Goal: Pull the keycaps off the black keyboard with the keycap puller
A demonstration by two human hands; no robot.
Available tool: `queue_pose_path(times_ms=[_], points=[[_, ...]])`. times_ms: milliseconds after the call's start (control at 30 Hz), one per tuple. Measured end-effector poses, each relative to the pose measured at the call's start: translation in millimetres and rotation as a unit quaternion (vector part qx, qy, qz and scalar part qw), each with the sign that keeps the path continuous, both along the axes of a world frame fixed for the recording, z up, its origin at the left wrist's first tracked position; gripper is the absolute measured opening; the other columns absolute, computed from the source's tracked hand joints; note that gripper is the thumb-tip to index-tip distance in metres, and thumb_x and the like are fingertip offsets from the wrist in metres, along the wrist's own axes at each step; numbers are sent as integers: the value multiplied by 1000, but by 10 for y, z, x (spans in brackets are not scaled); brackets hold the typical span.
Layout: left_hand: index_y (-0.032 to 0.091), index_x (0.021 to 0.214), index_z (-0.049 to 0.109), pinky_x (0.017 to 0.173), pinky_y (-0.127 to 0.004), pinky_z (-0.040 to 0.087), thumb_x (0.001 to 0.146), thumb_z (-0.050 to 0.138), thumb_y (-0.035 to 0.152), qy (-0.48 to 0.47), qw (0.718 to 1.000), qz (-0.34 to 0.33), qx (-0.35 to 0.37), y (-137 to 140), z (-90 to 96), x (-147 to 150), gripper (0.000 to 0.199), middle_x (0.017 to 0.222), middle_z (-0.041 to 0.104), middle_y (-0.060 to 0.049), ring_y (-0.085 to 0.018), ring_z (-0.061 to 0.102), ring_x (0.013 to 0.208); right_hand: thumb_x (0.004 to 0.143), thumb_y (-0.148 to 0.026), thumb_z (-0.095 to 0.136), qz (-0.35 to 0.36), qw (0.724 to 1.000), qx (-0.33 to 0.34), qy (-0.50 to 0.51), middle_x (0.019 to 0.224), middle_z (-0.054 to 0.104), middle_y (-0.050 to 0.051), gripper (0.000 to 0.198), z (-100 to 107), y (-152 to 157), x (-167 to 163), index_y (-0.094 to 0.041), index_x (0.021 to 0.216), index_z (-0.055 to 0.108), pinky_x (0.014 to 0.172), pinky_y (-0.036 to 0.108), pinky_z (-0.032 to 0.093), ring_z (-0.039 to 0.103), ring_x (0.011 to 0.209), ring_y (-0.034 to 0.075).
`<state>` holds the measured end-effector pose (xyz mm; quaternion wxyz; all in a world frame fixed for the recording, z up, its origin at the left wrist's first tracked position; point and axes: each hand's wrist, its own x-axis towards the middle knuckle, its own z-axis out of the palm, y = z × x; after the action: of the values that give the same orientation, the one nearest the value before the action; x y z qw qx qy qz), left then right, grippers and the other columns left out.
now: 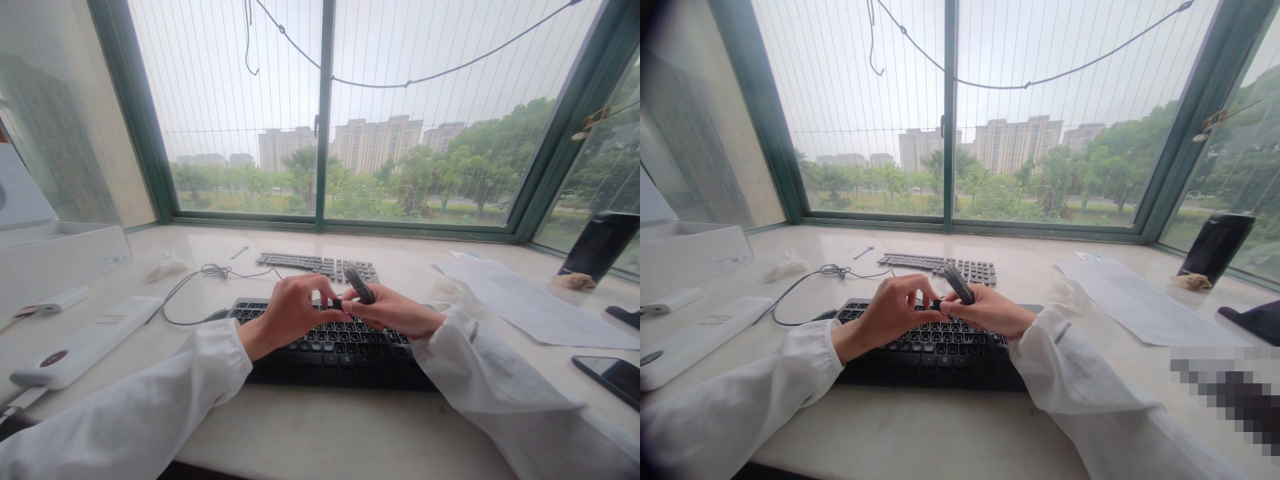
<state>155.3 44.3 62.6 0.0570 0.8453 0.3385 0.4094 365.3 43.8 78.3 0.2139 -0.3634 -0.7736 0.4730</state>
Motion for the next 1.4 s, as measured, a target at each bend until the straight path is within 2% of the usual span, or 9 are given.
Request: queue_pose_path(times_ms=[133,300,400,567,700,833,967,1133,1400], points=[[19,76,65,50,-19,37,73,69,49,20,1000,-7,10,-23,17,4,31,73,65,2,-7,48,53,80,-58,56,-1,1000,-20,8,48,30,-9,43,-6,3,10,-16,79,57,41,23,17,26,43,6],[21,97,66,47,-19,38,78,66,46,12,1000,-18,-4,-46,39,15,32,93,69,0,-3,42,45,78,-54,62,-15,993,-90,76,52,23,-10,41,-27,29,32,-18,70,45,42,23,13,19,45,5],[20,95,66,46,-18,38,80,65,42,3,1000,-23,-12,-43,39,17,27,95,69,0,-3,42,45,77,-53,64,-16,989,-108,98,53,22,-10,42,-44,44,39,-19,69,41,42,23,12,18,46,5],[20,91,67,44,-17,37,79,66,42,-9,999,-37,-26,-41,40,14,26,89,69,1,-2,43,45,76,-53,65,-17,989,-108,97,53,23,-10,43,-67,52,41,-19,67,39,41,22,12,19,45,4],[20,102,65,44,-17,38,79,66,37,-19,999,-38,-29,-57,53,17,28,94,69,0,-2,44,44,76,-53,65,-24,989,-102,104,53,23,-10,43,-49,41,39,-20,69,39,41,22,13,19,45,4],[21,110,61,44,-16,40,80,64,28,-27,998,-42,-29,-65,62,20,31,98,69,0,-1,45,43,78,-55,62,-35,993,-73,87,53,24,-10,40,-9,20,30,-18,79,48,41,22,15,22,45,5],[21,109,61,43,-15,40,80,63,25,-23,998,-52,-35,-57,52,12,29,102,68,-1,-1,46,44,77,-55,63,-38,994,-73,77,54,24,-10,41,13,3,20,-17,83,51,41,22,14,22,46,5],[19,108,61,43,-15,40,81,63,28,-19,998,-56,-36,-48,37,5,28,106,67,-3,-1,47,46,77,-54,63,-35,991,-85,98,54,23,-10,40,-14,16,24,-18,75,46,42,22,15,21,46,5],[19,106,62,41,-15,38,82,61,26,-22,998,-54,-38,-63,63,14,24,108,68,-4,-1,44,43,77,-51,65,-38,990,-91,101,54,22,-10,37,-31,38,40,-17,87,53,42,22,13,20,46,5]])
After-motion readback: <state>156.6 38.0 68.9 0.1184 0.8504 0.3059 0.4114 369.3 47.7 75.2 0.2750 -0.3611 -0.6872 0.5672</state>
